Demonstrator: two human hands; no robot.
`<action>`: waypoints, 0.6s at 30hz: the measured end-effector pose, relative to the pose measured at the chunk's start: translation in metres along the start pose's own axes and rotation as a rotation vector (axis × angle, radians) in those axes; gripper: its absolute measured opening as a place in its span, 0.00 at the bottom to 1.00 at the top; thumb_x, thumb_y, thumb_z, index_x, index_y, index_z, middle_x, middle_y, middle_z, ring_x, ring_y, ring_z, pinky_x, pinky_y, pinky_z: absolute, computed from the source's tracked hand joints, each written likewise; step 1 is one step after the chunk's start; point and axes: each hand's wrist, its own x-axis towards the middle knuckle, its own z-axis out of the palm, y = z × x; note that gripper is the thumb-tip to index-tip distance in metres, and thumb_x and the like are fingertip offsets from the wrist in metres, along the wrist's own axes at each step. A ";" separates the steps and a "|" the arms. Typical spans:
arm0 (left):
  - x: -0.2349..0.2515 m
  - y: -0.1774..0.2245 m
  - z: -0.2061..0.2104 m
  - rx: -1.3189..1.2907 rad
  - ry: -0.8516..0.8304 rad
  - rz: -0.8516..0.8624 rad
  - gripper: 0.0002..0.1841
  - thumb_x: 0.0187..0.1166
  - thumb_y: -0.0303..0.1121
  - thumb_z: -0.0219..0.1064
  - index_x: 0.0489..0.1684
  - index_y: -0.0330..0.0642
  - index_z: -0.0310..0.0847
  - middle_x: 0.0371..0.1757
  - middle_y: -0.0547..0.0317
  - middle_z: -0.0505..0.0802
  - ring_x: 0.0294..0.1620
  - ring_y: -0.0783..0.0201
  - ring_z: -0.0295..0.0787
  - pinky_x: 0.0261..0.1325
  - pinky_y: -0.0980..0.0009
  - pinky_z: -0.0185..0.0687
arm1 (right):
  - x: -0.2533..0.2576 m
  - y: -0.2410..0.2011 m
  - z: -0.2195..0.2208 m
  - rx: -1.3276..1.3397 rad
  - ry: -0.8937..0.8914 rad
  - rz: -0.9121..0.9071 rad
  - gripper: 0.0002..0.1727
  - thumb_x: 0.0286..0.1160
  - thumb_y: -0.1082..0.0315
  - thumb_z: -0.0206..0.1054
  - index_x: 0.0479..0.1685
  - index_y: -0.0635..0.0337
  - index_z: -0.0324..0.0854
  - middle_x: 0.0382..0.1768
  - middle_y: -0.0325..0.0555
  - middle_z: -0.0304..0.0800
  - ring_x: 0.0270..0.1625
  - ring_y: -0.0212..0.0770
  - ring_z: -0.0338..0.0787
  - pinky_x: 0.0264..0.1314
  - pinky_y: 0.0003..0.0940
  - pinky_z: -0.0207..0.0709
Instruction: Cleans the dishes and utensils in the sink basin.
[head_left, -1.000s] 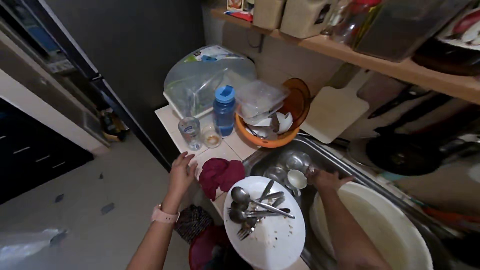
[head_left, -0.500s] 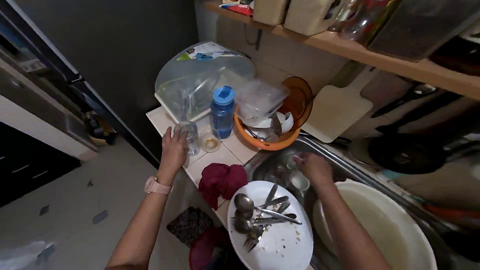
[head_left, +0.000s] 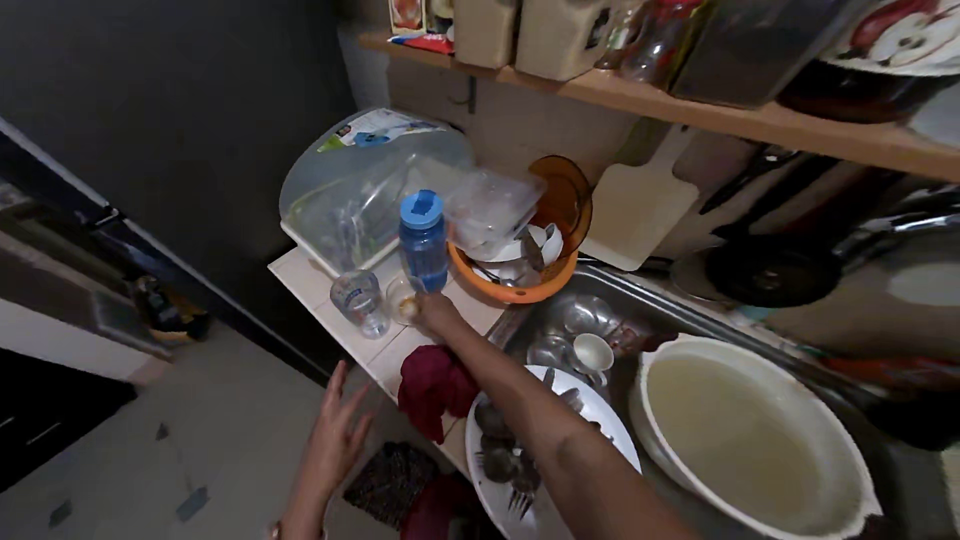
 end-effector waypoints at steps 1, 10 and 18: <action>-0.010 -0.006 -0.002 -0.022 -0.023 -0.037 0.21 0.70 0.24 0.73 0.63 0.27 0.86 0.84 0.16 0.65 0.77 0.21 0.74 0.74 0.37 0.75 | 0.001 0.001 0.002 0.018 0.015 -0.017 0.26 0.79 0.63 0.71 0.71 0.71 0.78 0.73 0.74 0.76 0.76 0.68 0.78 0.79 0.60 0.70; -0.042 -0.009 -0.016 -0.057 -0.066 -0.141 0.19 0.75 0.24 0.67 0.62 0.21 0.83 0.83 0.11 0.62 0.77 0.18 0.71 0.77 0.37 0.70 | -0.057 0.016 -0.008 -0.018 0.078 -0.203 0.21 0.80 0.65 0.68 0.65 0.72 0.83 0.72 0.77 0.76 0.74 0.69 0.79 0.80 0.57 0.70; -0.014 0.027 0.024 -0.095 -0.014 0.129 0.19 0.77 0.33 0.64 0.54 0.23 0.88 0.78 0.14 0.72 0.73 0.27 0.80 0.74 0.46 0.77 | -0.218 0.089 -0.053 0.110 0.586 -0.166 0.17 0.75 0.63 0.74 0.47 0.73 0.90 0.65 0.70 0.86 0.66 0.64 0.89 0.70 0.57 0.80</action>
